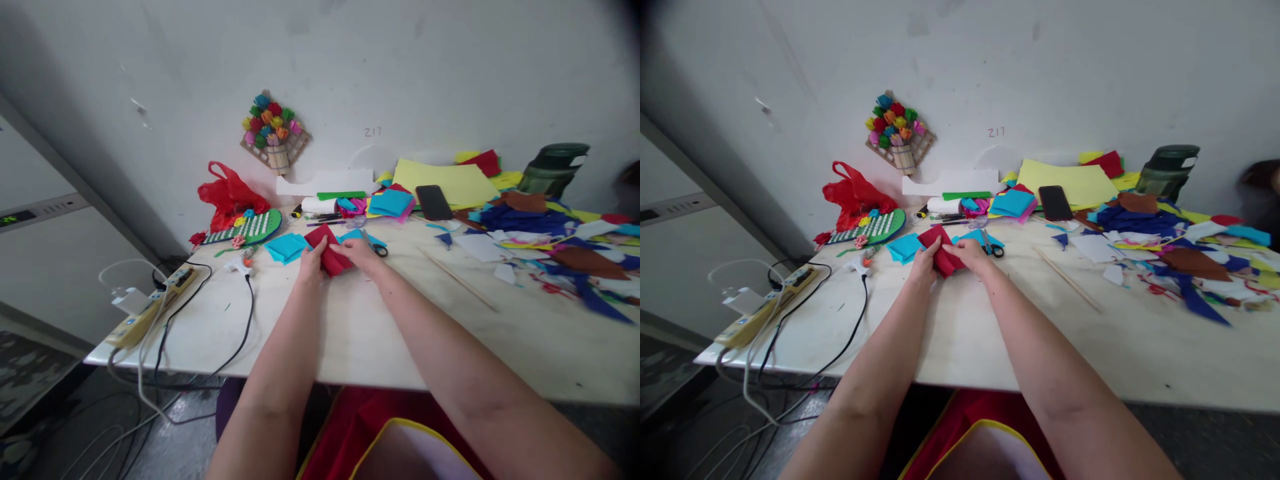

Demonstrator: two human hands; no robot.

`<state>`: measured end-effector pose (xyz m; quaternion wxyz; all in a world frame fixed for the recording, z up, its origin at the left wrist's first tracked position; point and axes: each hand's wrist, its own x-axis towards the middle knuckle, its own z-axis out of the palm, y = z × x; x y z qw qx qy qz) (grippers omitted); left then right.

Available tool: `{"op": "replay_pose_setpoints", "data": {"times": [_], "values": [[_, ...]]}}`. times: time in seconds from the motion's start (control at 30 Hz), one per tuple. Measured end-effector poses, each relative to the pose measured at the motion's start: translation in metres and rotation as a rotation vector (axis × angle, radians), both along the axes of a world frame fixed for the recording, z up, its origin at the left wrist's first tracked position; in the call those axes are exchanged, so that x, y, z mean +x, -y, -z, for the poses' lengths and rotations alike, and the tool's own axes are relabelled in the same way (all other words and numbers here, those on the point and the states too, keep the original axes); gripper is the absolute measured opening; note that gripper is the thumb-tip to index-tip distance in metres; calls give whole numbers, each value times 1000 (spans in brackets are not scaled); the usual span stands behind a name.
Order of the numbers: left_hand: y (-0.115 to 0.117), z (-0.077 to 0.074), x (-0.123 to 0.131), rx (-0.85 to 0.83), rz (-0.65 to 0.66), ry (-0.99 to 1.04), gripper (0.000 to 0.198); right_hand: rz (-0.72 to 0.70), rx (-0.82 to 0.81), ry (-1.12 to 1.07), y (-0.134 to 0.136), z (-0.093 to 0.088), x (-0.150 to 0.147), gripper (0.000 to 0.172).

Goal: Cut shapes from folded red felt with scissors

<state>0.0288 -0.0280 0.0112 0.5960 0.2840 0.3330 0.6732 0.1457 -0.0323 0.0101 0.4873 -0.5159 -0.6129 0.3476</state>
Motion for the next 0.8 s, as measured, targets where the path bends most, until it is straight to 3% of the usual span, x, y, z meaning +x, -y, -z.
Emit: {"op": "replay_pose_setpoints", "data": {"times": [0.07, 0.23, 0.37, 0.53, 0.8], "values": [[-1, 2, 0, 20, 18, -16, 34, 38, 22, 64, -2, 1, -1, 33], [-7, 10, -5, 66, 83, -68, 37, 283, 103, 282, -10, 2, 5, 28], [-11, 14, -8, 32, 85, -131, 30, 407, 94, 326, -12, 3, 12, 28], [-11, 12, -9, -2, 72, -171, 26, 468, 52, 355, -11, 2, 16, 27], [-14, 12, -11, 9, -112, -369, 27, 488, 157, 411, -7, -2, 12, 28]]}}
